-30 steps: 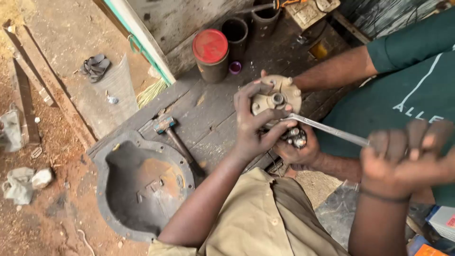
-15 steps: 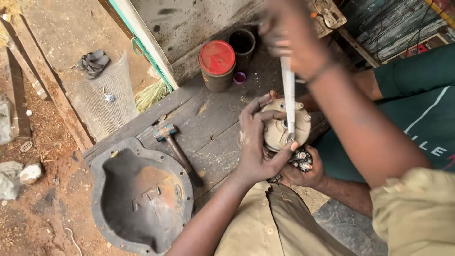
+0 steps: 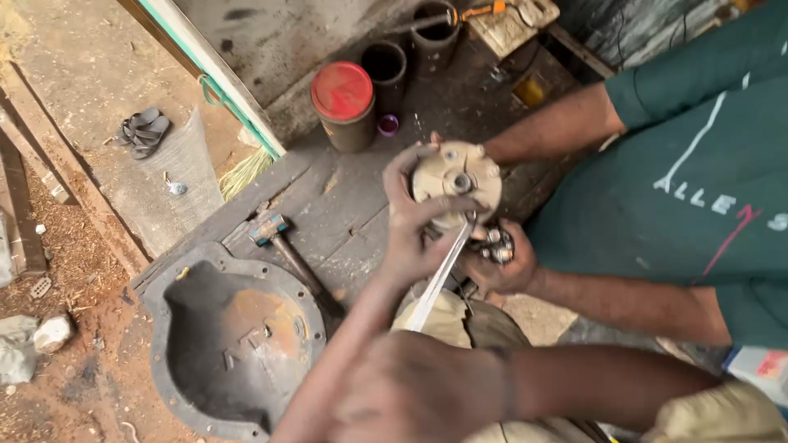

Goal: Disassemble and inspect a starter motor on a workbench using wrenches and a hammer.

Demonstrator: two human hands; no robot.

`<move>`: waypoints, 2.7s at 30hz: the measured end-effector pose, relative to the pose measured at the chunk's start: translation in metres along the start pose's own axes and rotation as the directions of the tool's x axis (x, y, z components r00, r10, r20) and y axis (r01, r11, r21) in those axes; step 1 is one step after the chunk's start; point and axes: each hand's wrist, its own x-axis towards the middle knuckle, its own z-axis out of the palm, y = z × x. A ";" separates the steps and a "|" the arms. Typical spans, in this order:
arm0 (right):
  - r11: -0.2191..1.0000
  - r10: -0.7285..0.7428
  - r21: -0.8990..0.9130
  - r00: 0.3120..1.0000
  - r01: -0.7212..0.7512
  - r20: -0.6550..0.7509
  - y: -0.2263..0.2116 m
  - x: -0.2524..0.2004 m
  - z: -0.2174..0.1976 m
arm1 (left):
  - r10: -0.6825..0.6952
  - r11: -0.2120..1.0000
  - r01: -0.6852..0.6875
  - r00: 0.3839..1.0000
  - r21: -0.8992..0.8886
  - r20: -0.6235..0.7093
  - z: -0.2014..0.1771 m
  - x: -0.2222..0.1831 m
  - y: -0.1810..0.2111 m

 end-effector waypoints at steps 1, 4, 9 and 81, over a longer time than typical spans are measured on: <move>0.999 -0.001 -0.040 1.000 0.002 0.020 -0.001 -0.024 0.001 | -0.018 0.999 0.018 1.000 -0.039 -0.006 0.000 -0.002 -0.001; 0.994 -0.048 -0.100 0.999 0.051 0.025 -0.010 -0.081 -0.018 | 0.000 0.998 -0.002 0.999 -0.068 -0.034 0.001 0.003 -0.006; 0.994 -0.055 0.053 0.845 0.099 -0.532 -0.024 -0.144 -0.040 | -0.001 0.999 -0.001 0.999 -0.037 -0.050 0.002 0.003 -0.002; 0.623 0.597 0.542 0.105 0.564 -0.795 0.094 -0.170 -0.161 | -0.023 0.993 0.045 0.980 0.105 -0.197 0.004 0.005 0.035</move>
